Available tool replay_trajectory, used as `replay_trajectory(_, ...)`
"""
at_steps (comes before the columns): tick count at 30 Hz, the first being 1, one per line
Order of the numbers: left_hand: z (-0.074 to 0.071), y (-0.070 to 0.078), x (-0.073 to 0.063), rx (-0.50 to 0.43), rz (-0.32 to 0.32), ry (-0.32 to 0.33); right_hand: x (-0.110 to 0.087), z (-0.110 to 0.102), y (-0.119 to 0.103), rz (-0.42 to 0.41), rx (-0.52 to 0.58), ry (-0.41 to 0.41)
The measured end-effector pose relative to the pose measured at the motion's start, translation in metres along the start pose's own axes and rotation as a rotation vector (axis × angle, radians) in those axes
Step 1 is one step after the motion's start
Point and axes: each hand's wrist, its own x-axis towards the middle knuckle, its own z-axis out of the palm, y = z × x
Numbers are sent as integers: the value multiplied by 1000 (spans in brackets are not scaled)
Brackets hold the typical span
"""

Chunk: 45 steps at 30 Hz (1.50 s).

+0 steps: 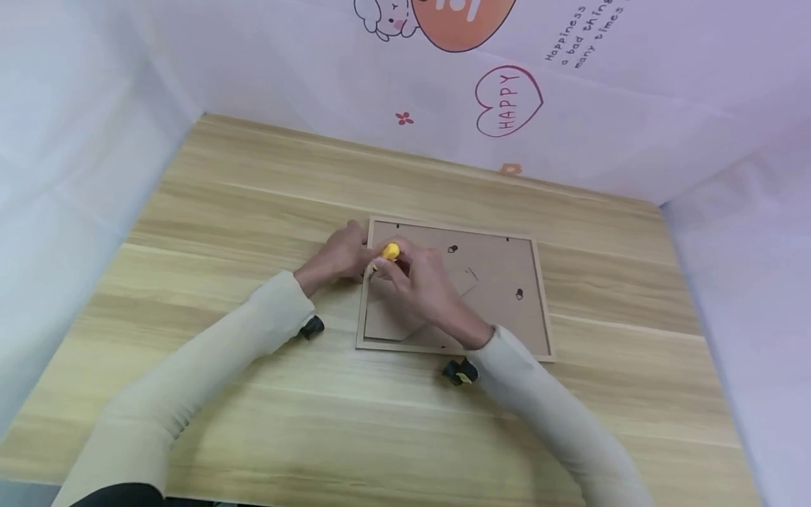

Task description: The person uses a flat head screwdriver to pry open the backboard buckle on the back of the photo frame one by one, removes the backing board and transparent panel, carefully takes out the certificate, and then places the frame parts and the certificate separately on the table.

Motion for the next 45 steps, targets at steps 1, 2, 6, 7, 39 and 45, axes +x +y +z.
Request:
replay_trajectory(1,0,0,0,-1,10,3,-1,-3,2,10,13,-2)
replay_trajectory(2,0,1,0,1,24,4,-3,-6,5,17,18,1)
replay_trajectory(6,0,1,-1,29,47,10,-9,-18,18,62,70,9)
replay_trajectory(7,0,1,-1,31,50,11,-10,-20,21,71,87,11)
replay_trajectory(39,2,2,-1,3,25,-3,-15,-36,50,200,244,-9)
replay_trajectory(45,1,2,0,-6,19,-11,-14,-29,38,171,205,-7)
